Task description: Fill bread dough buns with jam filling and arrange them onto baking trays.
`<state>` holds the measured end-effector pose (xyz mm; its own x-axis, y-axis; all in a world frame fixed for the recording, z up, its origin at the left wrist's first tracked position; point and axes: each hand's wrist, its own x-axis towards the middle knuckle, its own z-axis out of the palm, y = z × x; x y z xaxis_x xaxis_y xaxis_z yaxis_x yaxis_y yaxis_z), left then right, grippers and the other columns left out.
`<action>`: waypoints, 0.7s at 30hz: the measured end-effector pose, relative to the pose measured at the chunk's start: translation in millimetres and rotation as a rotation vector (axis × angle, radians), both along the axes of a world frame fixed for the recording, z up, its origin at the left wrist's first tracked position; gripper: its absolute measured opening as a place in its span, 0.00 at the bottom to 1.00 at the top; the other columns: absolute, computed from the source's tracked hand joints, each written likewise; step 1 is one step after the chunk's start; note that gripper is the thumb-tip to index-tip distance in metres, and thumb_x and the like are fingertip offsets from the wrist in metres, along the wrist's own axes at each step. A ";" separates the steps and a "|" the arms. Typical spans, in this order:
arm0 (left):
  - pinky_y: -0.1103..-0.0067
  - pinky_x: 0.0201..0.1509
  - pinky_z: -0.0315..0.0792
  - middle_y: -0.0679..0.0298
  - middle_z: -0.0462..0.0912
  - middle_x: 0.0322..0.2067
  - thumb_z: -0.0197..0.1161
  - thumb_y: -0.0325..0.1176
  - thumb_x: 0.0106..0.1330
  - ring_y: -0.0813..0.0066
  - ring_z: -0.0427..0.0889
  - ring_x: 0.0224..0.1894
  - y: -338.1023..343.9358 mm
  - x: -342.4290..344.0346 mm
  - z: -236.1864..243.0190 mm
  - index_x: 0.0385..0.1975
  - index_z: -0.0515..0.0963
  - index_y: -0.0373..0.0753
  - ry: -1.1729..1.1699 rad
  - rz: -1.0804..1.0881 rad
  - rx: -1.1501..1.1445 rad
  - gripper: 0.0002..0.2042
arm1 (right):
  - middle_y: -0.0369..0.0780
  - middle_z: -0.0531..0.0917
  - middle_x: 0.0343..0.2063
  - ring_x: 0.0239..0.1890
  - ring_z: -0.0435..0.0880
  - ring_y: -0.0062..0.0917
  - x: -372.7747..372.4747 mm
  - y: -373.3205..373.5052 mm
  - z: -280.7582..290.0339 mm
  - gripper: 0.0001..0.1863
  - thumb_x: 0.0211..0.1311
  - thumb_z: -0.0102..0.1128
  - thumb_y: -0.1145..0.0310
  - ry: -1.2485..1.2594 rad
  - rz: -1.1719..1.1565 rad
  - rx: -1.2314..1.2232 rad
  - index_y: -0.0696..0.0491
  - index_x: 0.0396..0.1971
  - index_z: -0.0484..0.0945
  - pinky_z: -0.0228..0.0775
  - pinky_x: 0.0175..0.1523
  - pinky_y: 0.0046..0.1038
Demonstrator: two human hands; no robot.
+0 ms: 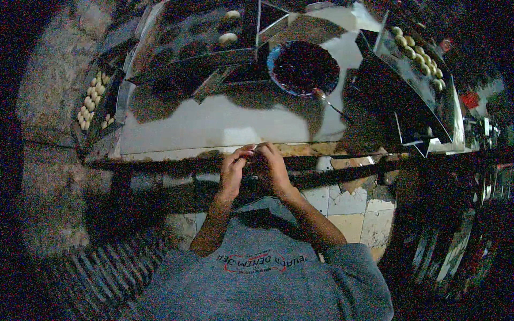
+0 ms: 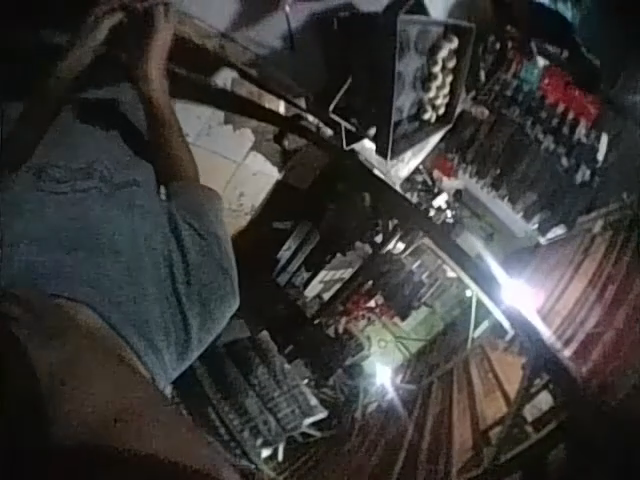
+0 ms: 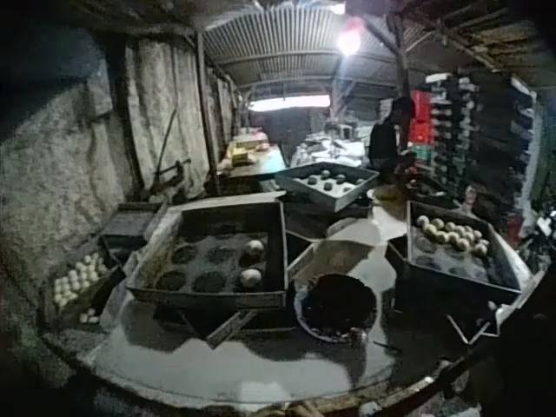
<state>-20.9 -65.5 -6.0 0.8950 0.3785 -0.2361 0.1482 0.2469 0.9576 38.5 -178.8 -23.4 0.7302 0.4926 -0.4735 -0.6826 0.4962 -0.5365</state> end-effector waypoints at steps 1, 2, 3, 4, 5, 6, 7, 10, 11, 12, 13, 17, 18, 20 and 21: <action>0.81 0.53 0.61 0.61 0.72 0.47 0.45 0.22 0.55 0.74 0.69 0.49 7.7 0.4 -4.2 0.40 0.74 0.33 -0.072 -0.025 0.030 0.15 | 0.36 0.71 0.26 0.28 0.72 0.20 1.5 3.2 -2.7 0.12 0.44 0.54 0.85 -0.232 0.131 -0.124 0.58 0.29 0.67 0.64 0.29 0.21; 0.80 0.56 0.59 0.60 0.70 0.50 0.45 0.23 0.55 0.72 0.67 0.52 14.7 0.9 -6.7 0.43 0.73 0.33 -0.143 -0.054 0.061 0.16 | 0.36 0.70 0.26 0.29 0.70 0.16 4.5 6.0 -6.4 0.12 0.44 0.54 0.86 -0.466 0.259 -0.243 0.58 0.30 0.66 0.63 0.29 0.20; 0.80 0.56 0.59 0.60 0.70 0.50 0.45 0.23 0.55 0.72 0.67 0.52 18.5 5.5 -2.0 0.43 0.73 0.33 -0.143 -0.045 0.063 0.16 | 0.37 0.72 0.25 0.27 0.70 0.15 15.5 11.4 -4.2 0.13 0.46 0.55 0.85 -0.437 0.242 -0.192 0.58 0.33 0.67 0.63 0.29 0.18; 0.79 0.58 0.55 0.59 0.64 0.54 0.46 0.25 0.56 0.71 0.62 0.56 20.5 7.2 6.4 0.49 0.67 0.34 -0.089 -0.012 -0.007 0.18 | 0.37 0.72 0.25 0.27 0.70 0.15 22.4 17.1 -1.2 0.13 0.46 0.55 0.85 -0.438 0.248 -0.189 0.58 0.33 0.67 0.63 0.29 0.18; 0.78 0.61 0.52 0.59 0.59 0.58 0.47 0.28 0.57 0.70 0.58 0.59 22.2 8.7 11.2 0.55 0.62 0.34 -0.036 0.019 -0.075 0.22 | 0.38 0.74 0.26 0.27 0.71 0.16 27.9 22.4 3.2 0.11 0.49 0.54 0.82 -0.601 0.268 -0.378 0.59 0.35 0.67 0.65 0.31 0.18; 0.78 0.61 0.52 0.59 0.59 0.58 0.47 0.28 0.57 0.70 0.58 0.59 24.6 10.6 8.4 0.55 0.62 0.34 -0.040 0.026 -0.068 0.22 | 0.39 0.75 0.26 0.28 0.73 0.17 36.0 29.7 11.7 0.10 0.53 0.53 0.80 -0.768 0.284 -0.563 0.59 0.36 0.67 0.67 0.32 0.19; 0.78 0.62 0.48 0.58 0.54 0.60 0.47 0.30 0.58 0.70 0.55 0.61 27.9 13.2 4.6 0.58 0.54 0.35 -0.077 0.095 -0.160 0.26 | 0.42 0.78 0.31 0.33 0.77 0.22 47.0 37.9 5.3 0.13 0.59 0.49 0.73 -0.832 0.303 -0.643 0.61 0.43 0.67 0.69 0.38 0.21; 0.77 0.65 0.41 0.57 0.45 0.63 0.47 0.37 0.62 0.71 0.48 0.63 34.6 20.4 6.8 0.62 0.39 0.38 -0.044 0.181 -0.308 0.32 | 0.46 0.77 0.38 0.41 0.77 0.26 63.2 50.3 -10.6 0.18 0.62 0.45 0.67 -0.758 0.319 -0.492 0.61 0.49 0.64 0.68 0.45 0.24; 0.77 0.65 0.41 0.57 0.44 0.63 0.46 0.39 0.63 0.70 0.47 0.64 40.2 25.9 7.6 0.62 0.39 0.38 -0.086 0.147 -0.343 0.32 | 0.49 0.75 0.42 0.47 0.74 0.29 69.1 61.6 -17.5 0.23 0.61 0.46 0.63 -0.667 0.452 -0.558 0.62 0.52 0.61 0.64 0.51 0.27; 0.77 0.65 0.42 0.57 0.44 0.63 0.45 0.41 0.64 0.70 0.46 0.64 41.8 27.7 7.8 0.62 0.39 0.39 -0.127 0.127 -0.382 0.32 | 0.50 0.74 0.41 0.48 0.72 0.34 67.6 70.1 -8.9 0.23 0.61 0.46 0.62 -0.823 0.434 -0.645 0.62 0.51 0.61 0.61 0.52 0.30; 0.77 0.65 0.42 0.57 0.44 0.63 0.45 0.41 0.64 0.70 0.46 0.64 44.6 28.3 7.9 0.62 0.39 0.39 -0.127 0.127 -0.386 0.32 | 0.51 0.73 0.41 0.47 0.70 0.37 66.6 78.4 -8.5 0.24 0.59 0.48 0.62 -0.975 0.398 -0.761 0.61 0.51 0.61 0.60 0.52 0.33; 0.68 0.62 0.49 0.53 0.56 0.59 0.38 0.53 0.65 0.62 0.56 0.60 71.6 29.9 5.8 0.61 0.47 0.41 -0.007 0.156 -0.239 0.30 | 0.51 0.68 0.41 0.42 0.67 0.45 80.3 91.2 -24.4 0.25 0.53 0.51 0.64 -1.453 0.337 -1.208 0.57 0.51 0.60 0.59 0.47 0.39; 0.69 0.60 0.52 0.53 0.59 0.57 0.39 0.52 0.65 0.62 0.61 0.58 84.6 30.8 -8.6 0.60 0.50 0.41 0.007 0.176 -0.223 0.29 | 0.51 0.68 0.41 0.42 0.67 0.45 88.8 94.2 -32.8 0.25 0.53 0.51 0.64 -1.459 0.323 -1.219 0.57 0.51 0.60 0.59 0.47 0.39; 0.70 0.57 0.57 0.54 0.64 0.54 0.40 0.52 0.65 0.65 0.67 0.53 104.2 36.5 -2.3 0.59 0.51 0.39 0.027 0.133 -0.227 0.29 | 0.51 0.67 0.43 0.43 0.66 0.47 101.9 93.9 -53.9 0.28 0.50 0.53 0.64 -1.396 0.456 -1.559 0.57 0.51 0.59 0.60 0.47 0.43; 0.70 0.57 0.57 0.54 0.64 0.54 0.40 0.52 0.65 0.65 0.67 0.53 111.4 38.5 -3.5 0.59 0.51 0.39 0.021 0.118 -0.234 0.29 | 0.51 0.67 0.43 0.43 0.65 0.47 107.0 101.0 -67.0 0.28 0.46 0.56 0.63 -1.322 0.381 -1.579 0.55 0.50 0.63 0.60 0.48 0.43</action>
